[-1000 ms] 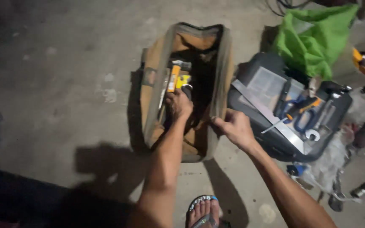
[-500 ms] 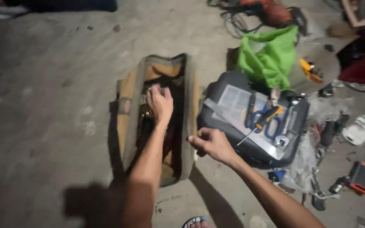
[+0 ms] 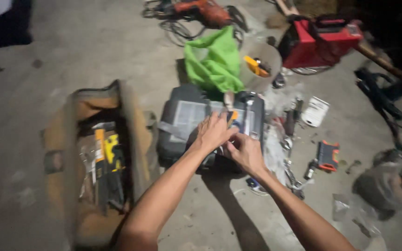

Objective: Organizing various hand tools from the floor into a tool bag and an organizer box.

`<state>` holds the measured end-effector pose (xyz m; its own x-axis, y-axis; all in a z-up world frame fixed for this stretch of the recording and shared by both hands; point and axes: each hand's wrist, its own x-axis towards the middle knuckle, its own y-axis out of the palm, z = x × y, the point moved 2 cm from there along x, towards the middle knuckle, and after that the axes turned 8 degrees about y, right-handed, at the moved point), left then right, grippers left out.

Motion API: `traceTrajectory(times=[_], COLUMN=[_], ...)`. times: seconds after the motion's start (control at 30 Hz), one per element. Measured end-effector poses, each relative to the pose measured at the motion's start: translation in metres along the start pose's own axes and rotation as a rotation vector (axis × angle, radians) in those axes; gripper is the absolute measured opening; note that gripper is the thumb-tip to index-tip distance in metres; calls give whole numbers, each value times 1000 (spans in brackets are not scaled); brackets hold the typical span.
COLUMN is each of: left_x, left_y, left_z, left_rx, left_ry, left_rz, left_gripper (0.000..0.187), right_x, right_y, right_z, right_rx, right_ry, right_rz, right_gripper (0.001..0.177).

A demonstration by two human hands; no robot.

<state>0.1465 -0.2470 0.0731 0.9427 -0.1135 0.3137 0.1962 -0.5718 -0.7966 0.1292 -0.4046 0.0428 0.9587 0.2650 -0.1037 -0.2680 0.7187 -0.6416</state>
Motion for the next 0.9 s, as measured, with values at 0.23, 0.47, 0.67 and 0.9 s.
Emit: traceTrajectory(times=[0.23, 0.47, 0.67, 0.9], left_x=[15, -9, 17, 50], left_y=[17, 3, 40, 59], left_z=[24, 48, -3, 7], left_rx=[15, 173, 333, 154], left_ry=[-382, -439, -119, -464], left_rz=[32, -44, -61, 99], left_gripper=[40, 39, 46, 57], right_x=[-6, 6, 7, -1], right_y=[-24, -25, -21, -30], right_z=[-28, -31, -50, -46], right_rx=[-120, -139, -103, -34], right_ry=[-65, 25, 34, 25], right_rz=[-257, -270, -299, -279], right_gripper=[27, 54, 57, 53])
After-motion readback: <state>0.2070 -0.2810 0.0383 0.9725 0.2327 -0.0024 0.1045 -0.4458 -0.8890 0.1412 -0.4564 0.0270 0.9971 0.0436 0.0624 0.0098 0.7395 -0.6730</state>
